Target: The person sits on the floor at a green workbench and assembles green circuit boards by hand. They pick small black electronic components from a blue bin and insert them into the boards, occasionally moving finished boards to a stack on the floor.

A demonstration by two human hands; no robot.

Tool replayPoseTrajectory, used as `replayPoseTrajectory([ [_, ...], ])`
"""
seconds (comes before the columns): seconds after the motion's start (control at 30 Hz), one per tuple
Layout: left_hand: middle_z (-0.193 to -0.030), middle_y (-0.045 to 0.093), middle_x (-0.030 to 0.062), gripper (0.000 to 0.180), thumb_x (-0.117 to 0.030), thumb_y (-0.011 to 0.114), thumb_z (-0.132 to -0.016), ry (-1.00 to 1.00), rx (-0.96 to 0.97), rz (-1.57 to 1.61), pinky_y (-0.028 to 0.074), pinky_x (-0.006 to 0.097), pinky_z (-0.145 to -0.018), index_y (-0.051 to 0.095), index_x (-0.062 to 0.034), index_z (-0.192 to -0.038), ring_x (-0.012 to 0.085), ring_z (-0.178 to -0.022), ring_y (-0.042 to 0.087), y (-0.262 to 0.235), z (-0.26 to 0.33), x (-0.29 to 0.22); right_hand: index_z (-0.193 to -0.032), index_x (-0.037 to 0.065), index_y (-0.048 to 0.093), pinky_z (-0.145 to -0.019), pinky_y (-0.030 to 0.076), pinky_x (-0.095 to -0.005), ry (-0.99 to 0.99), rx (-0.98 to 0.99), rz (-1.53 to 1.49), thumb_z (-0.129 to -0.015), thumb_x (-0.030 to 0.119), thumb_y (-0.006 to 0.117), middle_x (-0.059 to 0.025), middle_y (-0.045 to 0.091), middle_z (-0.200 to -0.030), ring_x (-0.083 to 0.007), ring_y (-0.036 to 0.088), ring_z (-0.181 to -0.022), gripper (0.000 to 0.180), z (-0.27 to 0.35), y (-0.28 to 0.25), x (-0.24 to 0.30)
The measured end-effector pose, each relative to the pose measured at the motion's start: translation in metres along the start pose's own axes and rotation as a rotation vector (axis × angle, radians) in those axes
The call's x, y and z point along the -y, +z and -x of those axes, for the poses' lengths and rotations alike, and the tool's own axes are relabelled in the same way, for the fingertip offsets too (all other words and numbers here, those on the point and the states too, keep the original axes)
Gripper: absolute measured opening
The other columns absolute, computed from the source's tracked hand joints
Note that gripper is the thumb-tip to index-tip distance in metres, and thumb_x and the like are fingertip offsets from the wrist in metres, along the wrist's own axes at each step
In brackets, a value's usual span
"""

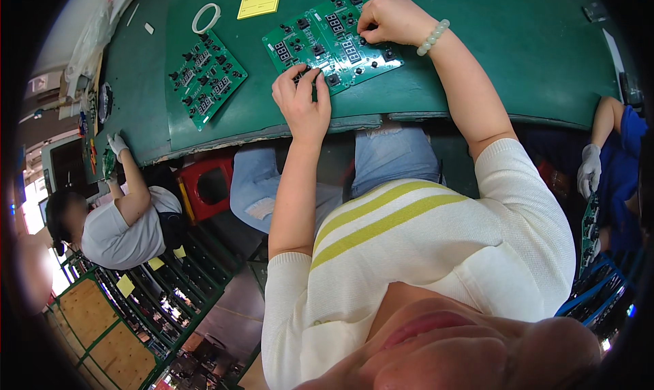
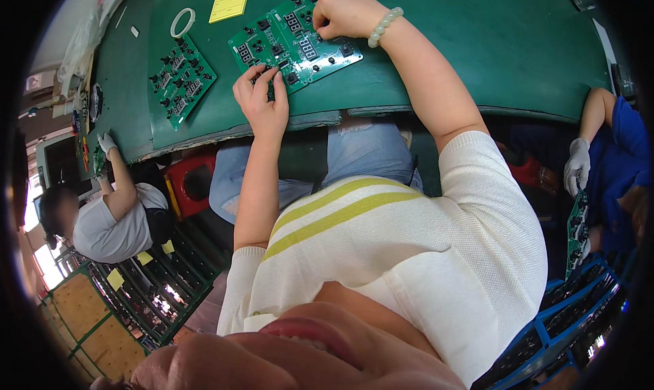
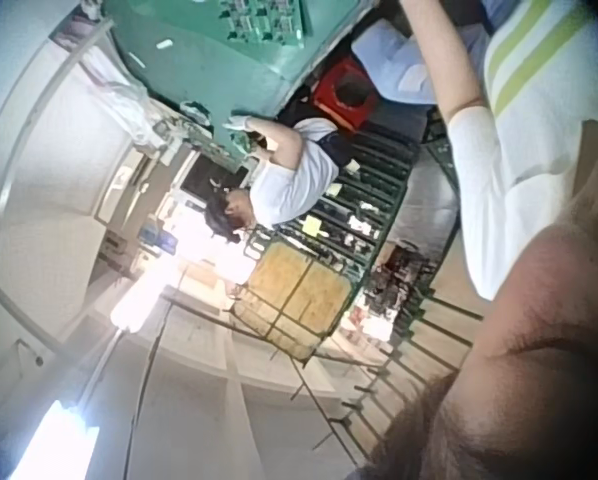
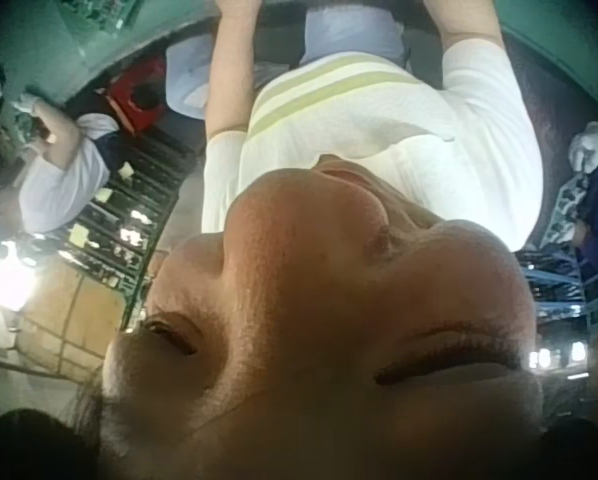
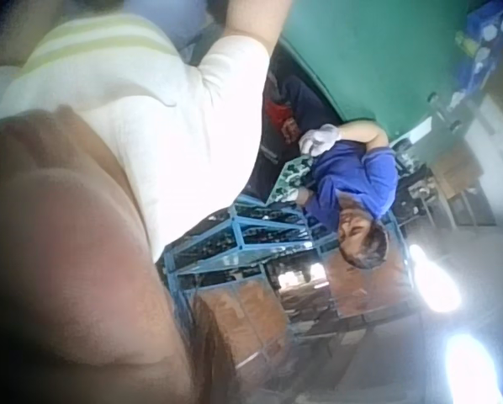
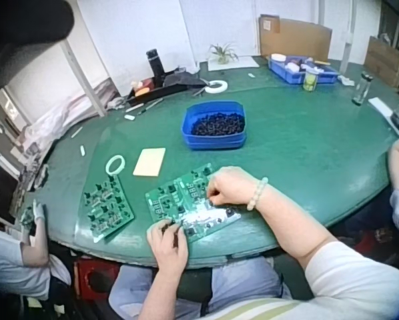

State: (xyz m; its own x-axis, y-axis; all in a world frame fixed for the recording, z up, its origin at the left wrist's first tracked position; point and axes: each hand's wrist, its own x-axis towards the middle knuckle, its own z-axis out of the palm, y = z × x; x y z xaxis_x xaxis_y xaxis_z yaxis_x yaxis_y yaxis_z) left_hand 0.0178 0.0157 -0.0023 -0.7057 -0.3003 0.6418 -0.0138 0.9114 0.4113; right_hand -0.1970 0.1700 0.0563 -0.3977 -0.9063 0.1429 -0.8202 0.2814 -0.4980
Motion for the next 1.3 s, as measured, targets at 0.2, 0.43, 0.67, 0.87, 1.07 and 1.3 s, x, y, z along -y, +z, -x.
replayPoseTrajectory([
  [0.2, -0.112, 0.06, 0.0094, 0.023, -0.013, 0.072, -0.082, 0.008, -0.035, -0.073, 0.035, 0.043, -0.096, 0.069, -0.0082, -0.105, 0.0291, -0.108, 0.053, -0.003, -0.008, -0.011, -0.091, 0.003, 0.074, -0.063, 0.05, -0.031, 0.0, -0.174, -0.239, -0.084, 0.016, 0.066, -0.0057, 0.069, -0.082, -0.0187, 0.063, -0.069, 0.017, -0.001, 0.012, -0.012],
  [0.43, -0.105, 0.065, 0.004, 0.023, -0.017, 0.071, -0.087, 0.045, -0.09, 0.005, 0.035, 0.038, -0.094, 0.07, -0.0102, -0.109, 0.023, -0.103, 0.057, -0.001, -0.05, -0.041, -0.123, -0.01, 0.056, -0.041, 0.023, -0.0175, 0.44, 0.097, -1.481, -0.097, 0.004, 0.045, -0.0005, 0.048, -0.077, -0.0026, 0.03, -0.054, 0.032, -0.003, -0.008, 0.004],
  [0.67, -0.088, 0.066, 0.0042, 0.018, -0.016, 0.075, -0.086, -0.107, -0.038, 0.2, 0.045, 0.032, -0.08, 0.071, -0.0056, -0.1, 0.0169, -0.084, 0.06, -0.002, -0.063, -0.048, -0.11, 0.001, 0.068, -0.038, 0.02, -0.0191, 0.373, 0.364, -1.36, -0.103, 0.029, 0.054, 0.0055, 0.045, -0.058, -0.0012, 0.028, -0.045, 0.033, 0.001, 0.006, 0.02],
  [0.87, -0.083, 0.064, 0.0047, 0.019, -0.015, 0.083, -0.076, -0.222, 0.014, 0.353, 0.045, 0.035, -0.077, 0.071, -0.0041, -0.087, 0.0215, -0.082, 0.059, -0.003, -0.049, -0.046, -0.073, 0.007, 0.065, -0.039, 0.016, -0.021, 0.317, 0.348, -1.152, -0.101, 0.043, 0.055, 0.0086, 0.035, -0.052, -0.0022, 0.023, -0.042, 0.046, 0.002, 0.022, 0.035],
  [1.07, -0.086, 0.062, 0.0047, 0.011, -0.005, 0.077, -0.082, -0.212, -0.079, 0.459, 0.049, 0.026, -0.068, 0.071, -0.002, -0.091, 0.0132, -0.078, 0.06, -0.018, -0.055, -0.045, -0.096, -0.002, 0.067, -0.039, 0.018, -0.0201, 0.346, 0.325, -1.382, -0.104, 0.04, 0.047, 0.007, 0.035, -0.058, -0.0019, 0.025, -0.045, 0.047, 0.001, 0.011, 0.041],
  [1.3, -0.087, 0.065, 0.0062, 0.012, -0.003, 0.074, -0.081, -0.438, 0.037, 0.301, 0.049, 0.027, -0.062, 0.073, -0.0029, -0.093, 0.014, -0.072, 0.061, -0.045, -0.036, 0.016, -0.128, -0.008, 0.058, -0.04, 0.024, -0.017, 0.344, 0.071, -1.364, -0.1, 0.01, 0.042, 0.0027, 0.046, -0.07, -0.001, 0.028, -0.05, 0.037, 0.001, -0.004, 0.037],
])
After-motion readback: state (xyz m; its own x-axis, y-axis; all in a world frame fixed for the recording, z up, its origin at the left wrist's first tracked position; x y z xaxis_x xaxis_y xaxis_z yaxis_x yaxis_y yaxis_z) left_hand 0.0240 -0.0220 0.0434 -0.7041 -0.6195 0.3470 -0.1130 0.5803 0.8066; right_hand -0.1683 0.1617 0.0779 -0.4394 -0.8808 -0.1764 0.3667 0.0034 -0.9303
